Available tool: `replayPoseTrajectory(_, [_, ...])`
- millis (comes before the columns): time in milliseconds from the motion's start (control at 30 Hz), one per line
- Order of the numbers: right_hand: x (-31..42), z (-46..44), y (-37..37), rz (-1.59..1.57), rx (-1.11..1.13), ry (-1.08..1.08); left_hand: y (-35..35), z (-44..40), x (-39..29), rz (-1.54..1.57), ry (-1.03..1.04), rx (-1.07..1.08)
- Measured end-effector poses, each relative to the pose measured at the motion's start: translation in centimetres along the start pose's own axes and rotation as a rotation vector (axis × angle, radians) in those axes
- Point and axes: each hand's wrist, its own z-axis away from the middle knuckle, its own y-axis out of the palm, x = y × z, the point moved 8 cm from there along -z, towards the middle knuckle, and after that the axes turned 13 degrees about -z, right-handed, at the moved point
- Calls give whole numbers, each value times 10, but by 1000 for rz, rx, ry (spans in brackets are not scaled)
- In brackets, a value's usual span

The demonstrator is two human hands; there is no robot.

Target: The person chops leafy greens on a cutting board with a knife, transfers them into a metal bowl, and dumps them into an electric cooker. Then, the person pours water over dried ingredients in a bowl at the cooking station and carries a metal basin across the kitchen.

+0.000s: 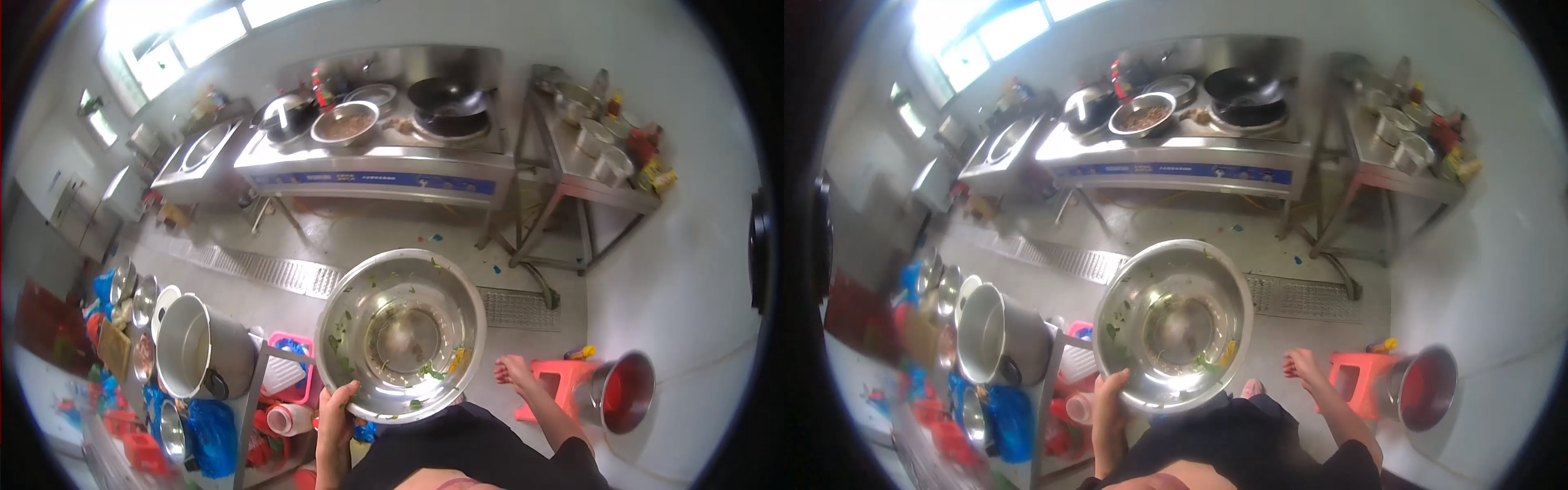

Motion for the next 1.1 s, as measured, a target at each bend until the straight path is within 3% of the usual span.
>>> replayPoseTrajectory(133, [72,-50,125,142,271,-49,9,-47,-3,48,-17,-78])
replayPoseTrajectory(233, [134,-67,223,105,462,-203,10,-98,-14,54,-29,-80])
replayPoseTrajectory(400, [208,-119,328,188,571,-207,4,-200,-65,21,-17,-98])
replayPoseTrajectory(600, [288,-196,370,234,494,-178,-13,-324,-144,-36,52,-158])
replayPoseTrajectory(867, [336,-250,354,39,234,-20,-10,-467,-214,-158,87,-136])
replayPoseTrajectory(1033, [377,-311,401,-22,280,-62,5,-553,-233,-157,68,-125])
replayPoseTrajectory(1100, [410,-331,432,-96,426,-139,20,-591,-246,-163,88,-105])
